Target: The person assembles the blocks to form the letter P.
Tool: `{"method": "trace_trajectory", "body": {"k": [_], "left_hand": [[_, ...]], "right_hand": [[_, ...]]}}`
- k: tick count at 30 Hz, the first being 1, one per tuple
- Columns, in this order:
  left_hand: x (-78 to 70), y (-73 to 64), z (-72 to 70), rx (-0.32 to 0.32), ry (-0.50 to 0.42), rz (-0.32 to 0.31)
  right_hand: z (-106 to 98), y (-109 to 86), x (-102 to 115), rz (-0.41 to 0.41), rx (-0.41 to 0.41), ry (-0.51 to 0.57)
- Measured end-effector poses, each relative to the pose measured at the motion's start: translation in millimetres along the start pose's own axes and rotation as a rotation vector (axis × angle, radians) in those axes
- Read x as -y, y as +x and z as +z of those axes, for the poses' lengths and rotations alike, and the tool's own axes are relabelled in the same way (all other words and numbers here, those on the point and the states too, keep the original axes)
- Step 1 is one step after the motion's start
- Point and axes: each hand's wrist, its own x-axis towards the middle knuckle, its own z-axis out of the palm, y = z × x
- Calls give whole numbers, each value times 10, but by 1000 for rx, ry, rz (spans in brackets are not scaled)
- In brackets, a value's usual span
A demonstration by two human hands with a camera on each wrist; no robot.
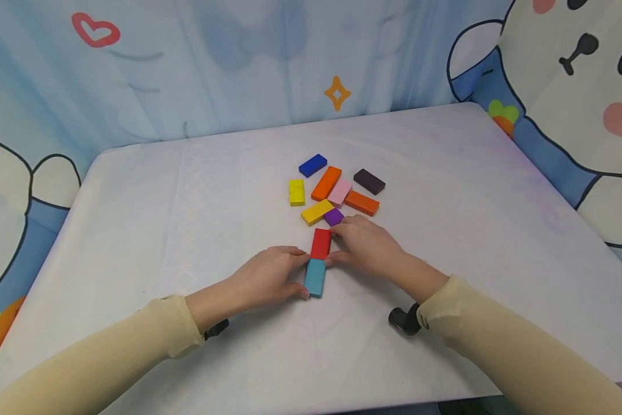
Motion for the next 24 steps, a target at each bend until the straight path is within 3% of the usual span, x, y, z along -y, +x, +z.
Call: {"method": "trace_trajectory", "body": {"k": [14, 24], "left_hand": [[176, -232, -3, -22, -36, -43], [417, -499, 18, -80, -103, -96]], "right_hand": [[49, 138, 241, -49, 17, -9], [129, 367, 504, -114, 43, -1]]}}
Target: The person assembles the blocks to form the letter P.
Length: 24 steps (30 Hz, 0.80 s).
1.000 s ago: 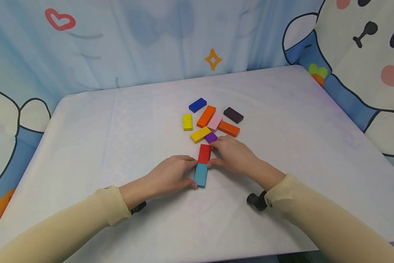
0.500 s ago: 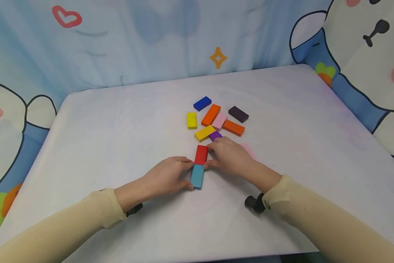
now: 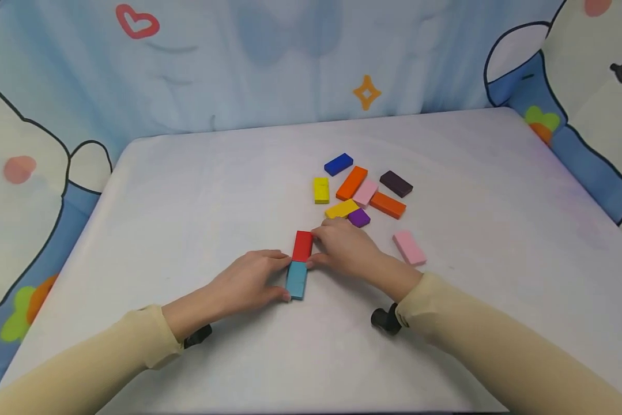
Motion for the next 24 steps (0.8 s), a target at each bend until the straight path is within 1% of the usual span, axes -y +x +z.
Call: {"method": "trace_trajectory", "body": {"k": [6, 13, 24], "left_hand": [[90, -61, -2, -20, -33, -28], [187, -166, -46, -38, -73, -70], [375, -352, -91, -94, -111, -118]], "right_hand": [[29, 120, 52, -35, -11, 10], [22, 266, 164, -73, 10, 48], [25, 490, 377, -153, 43, 42]]}}
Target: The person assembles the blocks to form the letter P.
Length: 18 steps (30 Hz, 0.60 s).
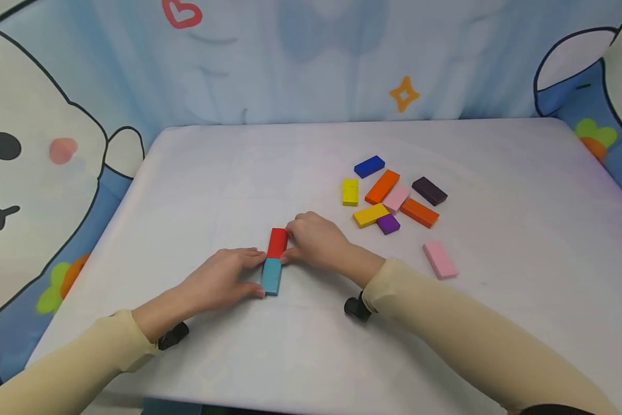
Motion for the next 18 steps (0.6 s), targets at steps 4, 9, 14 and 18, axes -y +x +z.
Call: {"method": "trace_trajectory", "body": {"k": [4, 9, 14, 18], "left_hand": [[117, -75, -26, -22, -7, -4], [240, -155, -49, -38, -13, -15], [354, -258, -90, -48, -10, -37], [446, -336, -110, -57, -5, -53]], "right_hand": [[34, 103, 101, -14, 6, -6], [58, 203, 215, -36, 9, -25], [81, 302, 348, -62, 18, -30], [110, 381, 438, -78, 21, -36]]}}
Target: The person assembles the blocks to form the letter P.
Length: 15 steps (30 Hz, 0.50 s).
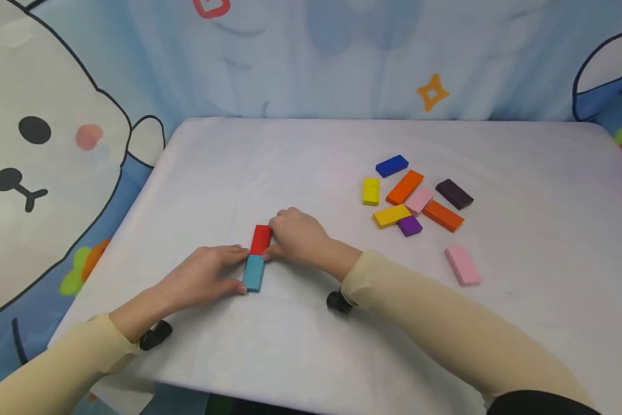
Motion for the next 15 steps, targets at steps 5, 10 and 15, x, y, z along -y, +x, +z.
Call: {"method": "trace_trajectory", "body": {"k": [5, 10, 15], "left_hand": [[90, -73, -39, -10, 2, 1], [149, -145, -80, -12, -3, -22], [209, -204, -102, -9, 14, -46]], "right_hand": [[19, 85, 92, -14, 2, -9], [38, 164, 187, -22, 12, -23], [53, 238, 289, -35, 25, -54]]}}
